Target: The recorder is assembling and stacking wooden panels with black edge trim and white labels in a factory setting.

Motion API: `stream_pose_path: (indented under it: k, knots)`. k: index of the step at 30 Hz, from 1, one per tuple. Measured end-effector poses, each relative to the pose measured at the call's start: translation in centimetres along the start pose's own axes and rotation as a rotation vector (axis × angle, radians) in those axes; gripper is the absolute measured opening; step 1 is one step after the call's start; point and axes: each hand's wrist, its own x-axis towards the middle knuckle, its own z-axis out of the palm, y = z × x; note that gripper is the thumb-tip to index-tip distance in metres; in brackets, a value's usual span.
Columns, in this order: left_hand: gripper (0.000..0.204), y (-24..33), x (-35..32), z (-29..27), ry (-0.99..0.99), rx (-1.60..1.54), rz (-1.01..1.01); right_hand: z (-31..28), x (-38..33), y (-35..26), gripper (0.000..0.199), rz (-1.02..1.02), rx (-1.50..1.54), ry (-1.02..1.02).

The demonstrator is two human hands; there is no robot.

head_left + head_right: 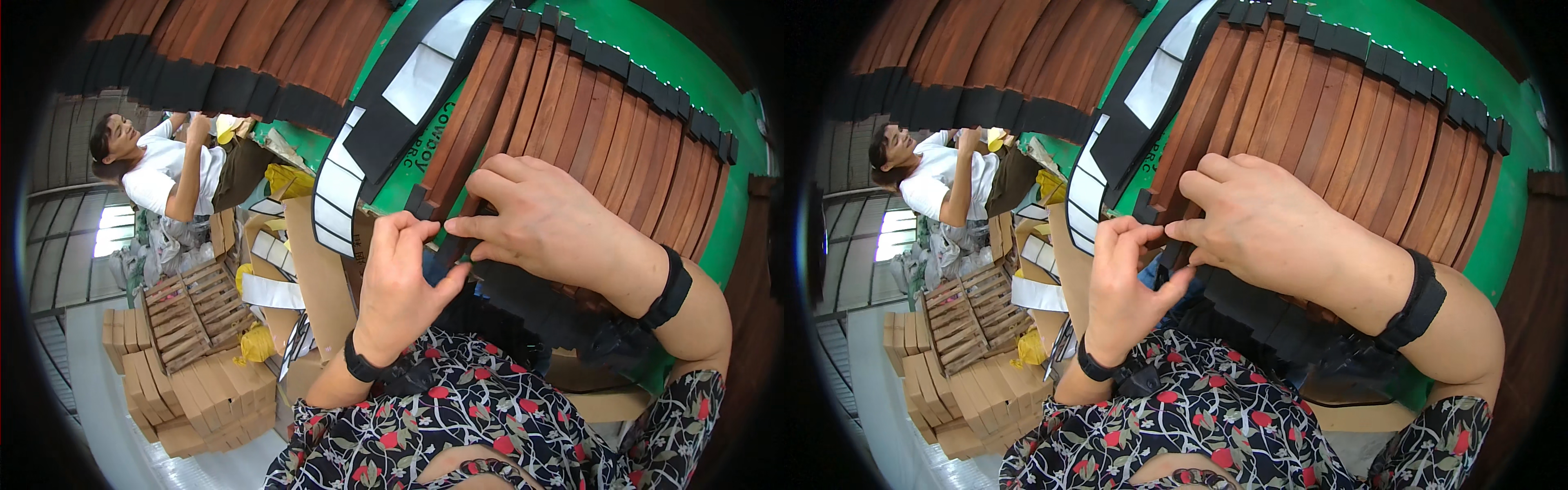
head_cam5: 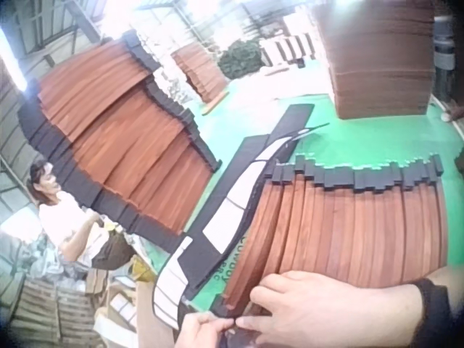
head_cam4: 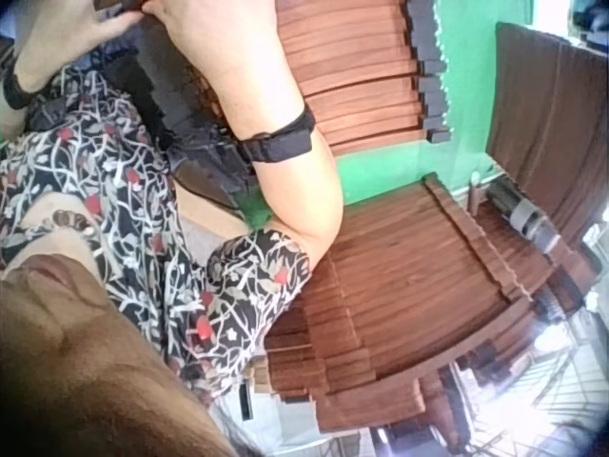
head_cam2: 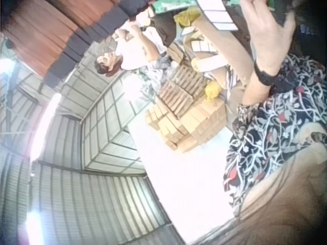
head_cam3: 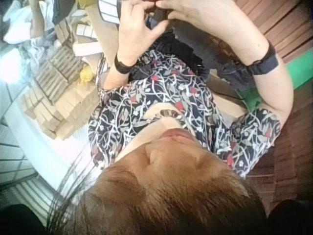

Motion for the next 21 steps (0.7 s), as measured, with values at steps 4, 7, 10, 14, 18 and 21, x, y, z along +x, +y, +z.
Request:
stream_pose_path:
  k: [4,7,10,14,18,21]
  knots:
    - [0.040,-0.1,-0.8,-0.9,-0.091,-0.004,0.007,0.0,0.1,0.0,0.036,-0.008,-0.007,0.012]
    - [0.034,-0.8,-1.1,-0.6,-0.044,0.009,0.019,-0.1,0.2,-0.2,0.035,-0.003,-0.016,0.019]
    - [0.028,-0.8,-1.2,-0.4,-0.024,0.031,0.076,0.1,0.2,-0.1,0.034,-0.012,-0.022,0.037]
    - [0.025,-0.8,-1.4,0.0,0.013,-0.010,0.065,0.0,0.3,-0.2,0.035,-0.010,-0.026,0.037]
    - [0.025,-1.0,-1.4,0.4,0.050,0.006,0.119,0.0,0.3,-0.3,0.035,-0.004,-0.044,0.020]
    - [0.025,-1.1,-1.4,0.6,0.066,-0.002,0.115,0.0,0.2,-0.3,0.035,-0.003,-0.042,0.023]
